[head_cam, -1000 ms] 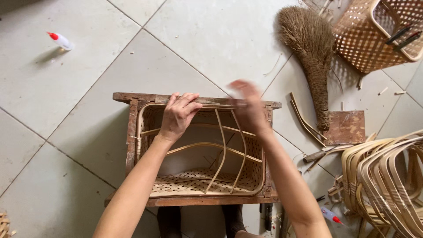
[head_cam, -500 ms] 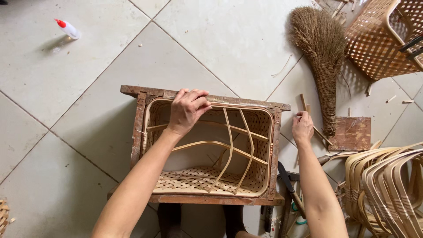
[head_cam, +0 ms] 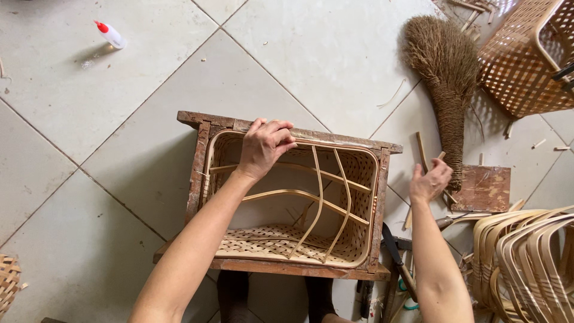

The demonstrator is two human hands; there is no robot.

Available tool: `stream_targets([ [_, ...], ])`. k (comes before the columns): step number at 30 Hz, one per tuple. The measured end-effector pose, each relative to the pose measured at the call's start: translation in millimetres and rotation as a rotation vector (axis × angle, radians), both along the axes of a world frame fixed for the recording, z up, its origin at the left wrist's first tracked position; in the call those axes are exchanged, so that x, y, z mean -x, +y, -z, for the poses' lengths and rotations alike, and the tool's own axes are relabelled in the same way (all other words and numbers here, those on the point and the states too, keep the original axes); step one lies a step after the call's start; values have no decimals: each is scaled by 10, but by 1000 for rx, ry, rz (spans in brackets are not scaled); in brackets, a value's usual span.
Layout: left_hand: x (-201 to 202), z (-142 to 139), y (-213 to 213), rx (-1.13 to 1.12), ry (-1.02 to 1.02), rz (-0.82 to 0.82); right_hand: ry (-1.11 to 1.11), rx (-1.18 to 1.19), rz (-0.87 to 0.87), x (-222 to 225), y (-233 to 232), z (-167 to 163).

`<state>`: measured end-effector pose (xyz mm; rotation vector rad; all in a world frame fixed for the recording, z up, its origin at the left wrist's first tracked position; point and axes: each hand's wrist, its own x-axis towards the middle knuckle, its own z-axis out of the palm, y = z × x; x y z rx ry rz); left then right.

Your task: The person sits on the floor and fits a flexible woven bamboo panel into a wooden basket frame, pressing and tucking its edges along the rim. They then bend thin bamboo strips across the basket and weave them over the panel, and finally trim excess material with scissors.

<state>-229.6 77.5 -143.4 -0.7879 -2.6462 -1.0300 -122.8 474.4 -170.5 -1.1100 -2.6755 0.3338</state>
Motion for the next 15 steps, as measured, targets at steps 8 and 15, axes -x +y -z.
stream_targets([
  [8, -13, -108, -43, 4, 26, 16, -327, -34, -113, 83, 280, -37],
  [15, 77, -47, -14, 22, 17, 46, 279, -50, -686, 586, 97, -827],
])
